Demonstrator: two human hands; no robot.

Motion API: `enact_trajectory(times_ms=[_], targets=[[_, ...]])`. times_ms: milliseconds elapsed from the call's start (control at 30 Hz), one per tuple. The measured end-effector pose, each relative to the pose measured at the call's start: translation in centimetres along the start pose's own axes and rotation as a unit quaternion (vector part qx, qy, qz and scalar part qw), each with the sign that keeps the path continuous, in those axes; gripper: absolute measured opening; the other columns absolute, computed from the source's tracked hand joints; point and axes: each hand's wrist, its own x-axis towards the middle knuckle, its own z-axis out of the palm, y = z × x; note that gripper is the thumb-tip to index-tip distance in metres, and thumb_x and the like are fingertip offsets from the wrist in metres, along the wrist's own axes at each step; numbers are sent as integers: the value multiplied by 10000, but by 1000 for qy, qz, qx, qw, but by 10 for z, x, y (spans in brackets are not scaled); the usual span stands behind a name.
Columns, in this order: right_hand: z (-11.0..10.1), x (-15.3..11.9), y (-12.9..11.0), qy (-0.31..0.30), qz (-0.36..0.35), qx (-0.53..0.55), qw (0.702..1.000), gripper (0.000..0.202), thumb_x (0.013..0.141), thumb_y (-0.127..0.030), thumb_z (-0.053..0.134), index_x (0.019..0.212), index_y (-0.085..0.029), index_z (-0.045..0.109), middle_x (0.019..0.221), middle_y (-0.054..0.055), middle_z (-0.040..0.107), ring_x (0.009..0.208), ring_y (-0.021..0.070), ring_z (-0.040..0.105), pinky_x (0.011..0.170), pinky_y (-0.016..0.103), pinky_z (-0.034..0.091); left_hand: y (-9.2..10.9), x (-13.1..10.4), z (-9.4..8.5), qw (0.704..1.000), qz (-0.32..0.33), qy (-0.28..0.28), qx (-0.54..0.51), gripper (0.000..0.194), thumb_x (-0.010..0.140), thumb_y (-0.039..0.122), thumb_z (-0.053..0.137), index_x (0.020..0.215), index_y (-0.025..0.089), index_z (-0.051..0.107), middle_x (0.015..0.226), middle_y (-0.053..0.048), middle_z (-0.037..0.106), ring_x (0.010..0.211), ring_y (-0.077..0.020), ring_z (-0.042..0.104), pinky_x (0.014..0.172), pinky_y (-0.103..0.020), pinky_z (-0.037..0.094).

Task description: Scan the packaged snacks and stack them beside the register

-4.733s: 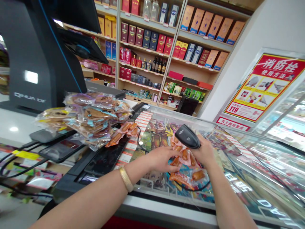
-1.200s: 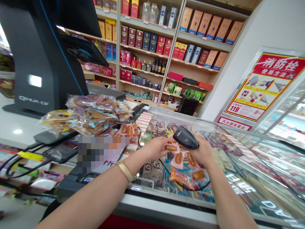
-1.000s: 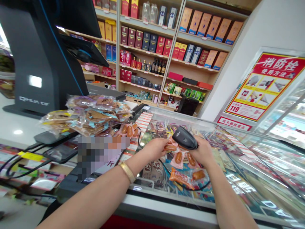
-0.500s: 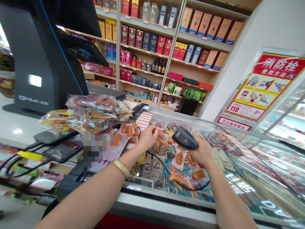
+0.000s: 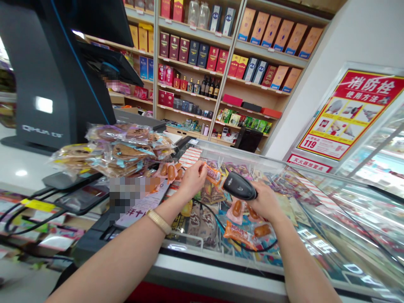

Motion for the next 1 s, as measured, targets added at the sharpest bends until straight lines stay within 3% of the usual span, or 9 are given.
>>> enact_trajectory(times_ms=[233, 433, 533, 667, 767, 900, 967, 1000], targets=[[0, 0, -2, 10, 3, 10, 1000, 188, 736, -209, 553, 859, -209, 695, 844, 55, 720, 771, 207, 630, 662, 276, 427, -2, 1, 2, 999, 27, 27, 5, 162, 863, 236, 427, 735, 211, 523, 705, 3, 566, 705, -159, 530, 670, -258, 386], [0, -1, 1, 27, 18, 33, 999, 175, 703, -210, 549, 812, -212, 686, 783, 38, 703, 721, 189, 618, 654, 259, 415, 1, 9, -15, 969, 126, 208, 37, 101, 827, 165, 483, 743, 209, 518, 848, -38, 609, 853, -175, 569, 781, -295, 437], [0, -2, 5, 39, 24, 27, 999, 151, 714, -220, 549, 795, -219, 676, 784, 36, 700, 726, 194, 614, 661, 264, 413, 0, 14, -32, 954, 132, 237, 127, 85, 817, 151, 508, 756, 205, 531, 912, -57, 633, 922, -197, 574, 859, -344, 409], [0, -2, 10, 51, 32, 22, 998, 92, 735, -251, 572, 763, -229, 656, 771, 33, 695, 709, 190, 606, 664, 261, 425, -10, 16, -44, 938, 34, 195, 285, 103, 804, 140, 520, 789, 203, 600, 894, -74, 643, 935, -259, 565, 875, -437, 349], [0, -2, 12, 53, 34, 32, 998, 89, 748, -285, 583, 762, -227, 651, 755, 32, 692, 709, 192, 610, 672, 263, 439, -14, 14, -44, 930, -3, 144, 337, 171, 762, 100, 529, 787, 214, 653, 922, -96, 644, 972, -301, 544, 853, -466, 341], [-1, -2, 9, 63, 39, 37, 997, 129, 754, -334, 600, 785, -227, 665, 772, 38, 709, 713, 199, 624, 674, 271, 449, -3, 7, -32, 943, 62, 132, 298, 192, 749, 119, 568, 860, 223, 686, 1044, -96, 635, 1059, -305, 525, 892, -469, 357], [-2, -2, 8, 74, 41, 37, 996, 144, 753, -348, 605, 788, -227, 674, 765, 38, 711, 702, 198, 627, 662, 269, 447, 7, 0, -22, 963, 129, 79, 221, 163, 761, 137, 580, 861, 216, 683, 1012, -79, 647, 1029, -263, 555, 887, -415, 395], [-2, -2, 9, 79, 41, 36, 995, 151, 753, -354, 605, 785, -225, 678, 758, 39, 710, 690, 196, 627, 653, 268, 444, 12, -4, -15, 972, 162, 25, 170, 142, 770, 144, 580, 845, 210, 680, 957, -66, 657, 969, -231, 581, 854, -370, 422]])
